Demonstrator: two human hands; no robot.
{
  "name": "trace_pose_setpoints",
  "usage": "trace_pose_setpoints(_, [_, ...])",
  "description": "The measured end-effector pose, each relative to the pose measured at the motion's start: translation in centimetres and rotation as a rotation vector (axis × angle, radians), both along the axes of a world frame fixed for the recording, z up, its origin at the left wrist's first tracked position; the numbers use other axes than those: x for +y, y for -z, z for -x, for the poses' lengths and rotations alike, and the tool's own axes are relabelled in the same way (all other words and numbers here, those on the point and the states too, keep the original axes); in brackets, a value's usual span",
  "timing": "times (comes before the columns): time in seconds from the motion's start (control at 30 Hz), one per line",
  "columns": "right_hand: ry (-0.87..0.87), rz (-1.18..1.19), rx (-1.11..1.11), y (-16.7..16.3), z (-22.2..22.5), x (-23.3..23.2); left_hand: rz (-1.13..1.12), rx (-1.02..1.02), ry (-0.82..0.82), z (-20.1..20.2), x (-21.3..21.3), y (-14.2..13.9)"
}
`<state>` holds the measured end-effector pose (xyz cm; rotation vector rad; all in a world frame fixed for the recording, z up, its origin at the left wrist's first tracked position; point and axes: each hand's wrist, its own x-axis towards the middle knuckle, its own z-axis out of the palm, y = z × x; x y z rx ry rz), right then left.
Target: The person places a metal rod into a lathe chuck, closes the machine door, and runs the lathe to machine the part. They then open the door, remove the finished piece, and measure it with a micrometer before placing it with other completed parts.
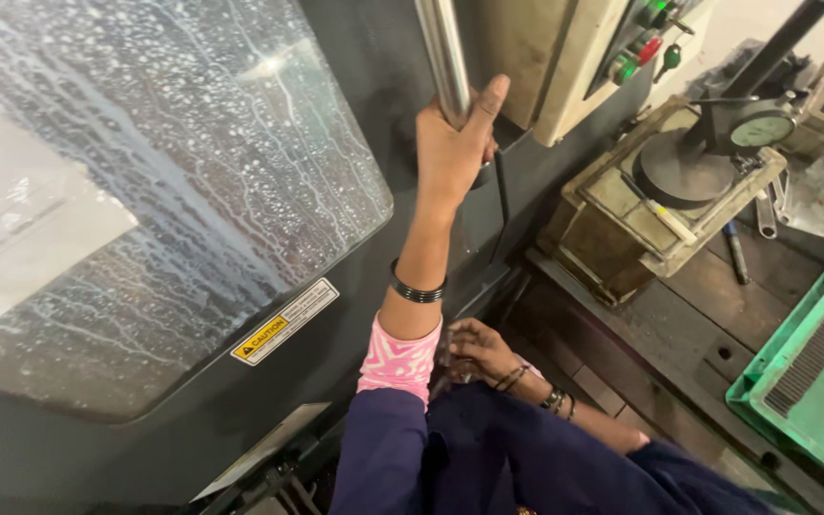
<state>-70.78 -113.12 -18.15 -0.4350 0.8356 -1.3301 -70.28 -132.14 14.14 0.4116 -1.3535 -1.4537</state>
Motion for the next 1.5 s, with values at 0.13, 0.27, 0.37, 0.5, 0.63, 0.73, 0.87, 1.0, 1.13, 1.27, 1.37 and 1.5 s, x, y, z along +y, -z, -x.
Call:
trace_pose_setpoints(0.13, [0.106, -0.068, 0.006, 0.1, 0.5, 1.6, 0.003, -0.013, -0.002, 0.0, 0.0, 0.1])
trace_pose_setpoints(0.27, [0.179, -0.054, 0.083, 0.7, 0.5, 3.7, -0.001, -0.005, -0.002, 0.0, 0.1, 0.4])
trace_pose_setpoints(0.37, [0.149, -0.125, 0.095, 1.0, 0.5, 5.2, 0.030, -0.013, -0.038, 0.1, 0.2, 0.4])
trace_pose_setpoints(0.5, [0.160, -0.127, 0.107, 1.3, 0.2, 6.3, 0.017, 0.016, -0.019, 0.0, 0.3, 0.1])
trace_pose_setpoints(0.63, [0.161, -0.132, 0.118, 1.6, -0.6, 6.7, 0.022, -0.043, -0.037, -0.3, 0.4, -0.2])
trace_pose_setpoints(0.73, [0.154, -0.095, 0.085, 1.8, -1.1, 6.7, 0.030, -0.045, -0.041, -0.4, 0.4, 0.0])
trace_pose_setpoints(0.87, [0.184, -0.108, 0.071, 1.7, -1.5, 6.4, 0.045, -0.033, -0.022, -0.5, 0.4, 0.1])
trace_pose_setpoints(1.0, [0.178, -0.116, 0.093, 1.3, -1.6, 6.2, 0.065, -0.027, -0.011, -0.6, 0.5, -0.4])
trace_pose_setpoints(1.13, [0.022, -0.070, 0.155, -0.1, -0.5, 5.2, 0.025, -0.078, 0.029, -1.2, 1.0, -0.6])
trace_pose_setpoints(1.27, [-0.439, 0.089, 0.230, -3.6, 3.6, 0.3, 0.019, -0.152, 0.018, -4.5, 1.7, -0.5])
trace_pose_setpoints(1.37, [-0.891, 0.240, 0.148, -7.2, 7.9, -5.1, -0.066, -0.329, -0.002, -10.3, 2.5, -1.2])
trace_pose_setpoints(1.5, [-0.848, 0.660, 0.013, -11.6, 12.4, -14.3, -0.149, -0.496, -0.137, -18.7, 4.5, -2.9])
